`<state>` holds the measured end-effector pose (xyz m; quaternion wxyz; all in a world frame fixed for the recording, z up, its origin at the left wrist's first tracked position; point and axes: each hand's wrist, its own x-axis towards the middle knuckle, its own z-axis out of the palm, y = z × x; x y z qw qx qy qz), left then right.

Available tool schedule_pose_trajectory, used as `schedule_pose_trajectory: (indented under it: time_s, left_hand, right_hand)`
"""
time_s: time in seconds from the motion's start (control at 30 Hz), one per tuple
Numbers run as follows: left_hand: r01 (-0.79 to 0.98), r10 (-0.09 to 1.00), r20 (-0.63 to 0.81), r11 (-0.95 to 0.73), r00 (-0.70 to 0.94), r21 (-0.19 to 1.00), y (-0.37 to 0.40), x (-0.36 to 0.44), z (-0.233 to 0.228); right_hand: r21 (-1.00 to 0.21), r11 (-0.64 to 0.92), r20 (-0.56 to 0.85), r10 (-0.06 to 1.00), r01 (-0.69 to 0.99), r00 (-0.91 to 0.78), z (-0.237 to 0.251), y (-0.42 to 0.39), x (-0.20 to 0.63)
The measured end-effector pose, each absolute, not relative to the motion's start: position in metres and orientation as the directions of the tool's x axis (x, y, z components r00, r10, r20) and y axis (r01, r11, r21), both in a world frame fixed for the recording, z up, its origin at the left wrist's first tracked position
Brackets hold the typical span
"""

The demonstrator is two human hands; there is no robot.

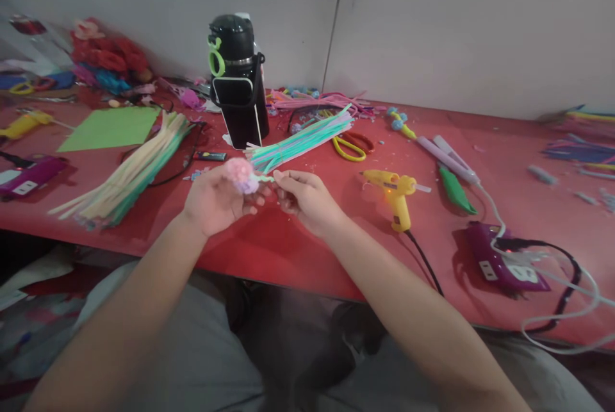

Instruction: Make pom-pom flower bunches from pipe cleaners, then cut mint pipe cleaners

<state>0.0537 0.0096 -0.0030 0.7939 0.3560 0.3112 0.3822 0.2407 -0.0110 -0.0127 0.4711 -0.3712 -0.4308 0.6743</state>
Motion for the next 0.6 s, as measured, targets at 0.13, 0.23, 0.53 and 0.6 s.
schedule_pose_trajectory:
  time_s: [0.13, 0.23, 0.53, 0.6]
  left_hand:
    - [-0.383, 0.920, -0.069, 0.228, 0.386, 0.895, 0.006, 0.062, -0.011]
    - [-0.298, 0.957, 0.044, 0.045, 0.285, 0.954, 0.001, 0.071, -0.015]
    - [-0.031, 0.974, 0.226, -0.225, 0.030, 0.974, -0.005, 0.080, -0.017]
    - [-0.070, 0.977, 0.212, -0.212, -0.007, 0.975, -0.005, 0.082, -0.018]
  right_hand:
    - [-0.792, -0.403, -0.264, 0.903, -0.458, -0.338, -0.009, -0.010, 0.240]
    - [-0.760, -0.439, -0.282, 0.887, -0.479, -0.365, -0.009, -0.010, 0.239]
    - [-0.886, -0.269, -0.175, 0.949, -0.378, -0.264, -0.017, -0.013, 0.234]
    - [-0.959, -0.080, -0.030, 0.983, -0.272, -0.182, -0.019, -0.015, 0.233]
